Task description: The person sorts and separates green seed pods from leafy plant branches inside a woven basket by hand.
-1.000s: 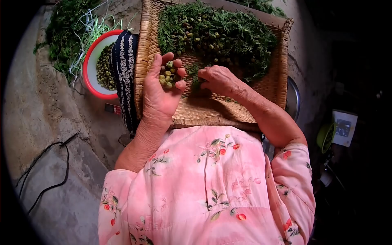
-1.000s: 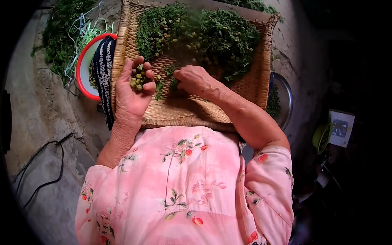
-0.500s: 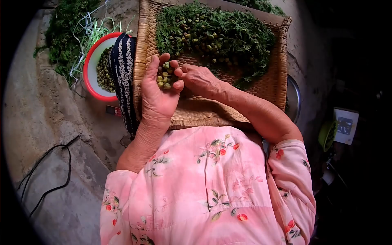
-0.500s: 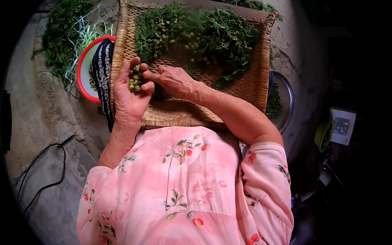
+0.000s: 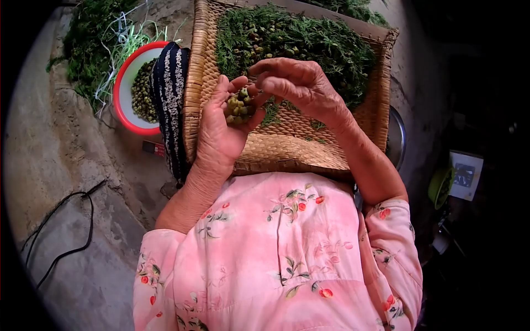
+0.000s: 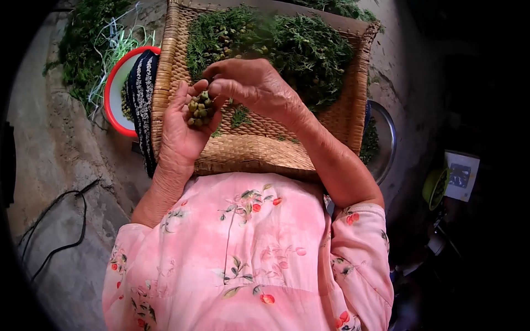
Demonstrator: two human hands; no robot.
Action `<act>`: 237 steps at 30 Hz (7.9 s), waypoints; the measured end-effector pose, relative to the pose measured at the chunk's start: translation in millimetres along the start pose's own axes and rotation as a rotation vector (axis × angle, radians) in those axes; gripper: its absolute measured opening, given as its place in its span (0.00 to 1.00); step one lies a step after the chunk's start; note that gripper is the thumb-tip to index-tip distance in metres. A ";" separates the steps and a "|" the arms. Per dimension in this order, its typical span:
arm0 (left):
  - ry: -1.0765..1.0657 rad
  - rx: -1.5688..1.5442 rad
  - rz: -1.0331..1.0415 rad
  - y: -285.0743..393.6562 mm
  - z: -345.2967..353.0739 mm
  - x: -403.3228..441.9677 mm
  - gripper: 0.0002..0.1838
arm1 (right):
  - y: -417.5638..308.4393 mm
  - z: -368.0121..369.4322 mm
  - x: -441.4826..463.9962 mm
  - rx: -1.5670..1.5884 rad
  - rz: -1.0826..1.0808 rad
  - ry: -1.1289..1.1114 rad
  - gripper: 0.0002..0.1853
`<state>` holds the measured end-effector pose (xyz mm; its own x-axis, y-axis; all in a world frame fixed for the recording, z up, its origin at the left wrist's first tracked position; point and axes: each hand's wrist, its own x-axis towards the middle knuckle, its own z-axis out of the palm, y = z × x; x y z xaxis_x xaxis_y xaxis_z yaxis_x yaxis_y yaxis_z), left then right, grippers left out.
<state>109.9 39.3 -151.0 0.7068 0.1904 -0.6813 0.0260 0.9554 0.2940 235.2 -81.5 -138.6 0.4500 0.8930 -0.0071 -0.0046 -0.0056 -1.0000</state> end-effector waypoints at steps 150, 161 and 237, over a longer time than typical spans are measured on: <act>-0.171 -0.109 -0.034 2.9 -18.1 8.3 0.17 | 70.7 -8.9 -6.6 -1.109 0.102 -0.083 0.06; -0.100 -0.040 0.015 2.6 -16.2 6.6 0.17 | 52.5 -20.2 -4.8 -0.906 0.260 -0.020 0.12; -0.051 0.045 -0.022 -2.2 -5.2 5.0 0.19 | -17.8 35.3 -3.9 -0.665 -0.243 0.094 0.17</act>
<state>109.8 39.3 -158.6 0.7407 0.1568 -0.6533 0.0730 0.9478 0.3103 202.0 -69.0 -120.7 0.4449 0.8612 0.2457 0.6374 -0.1117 -0.7624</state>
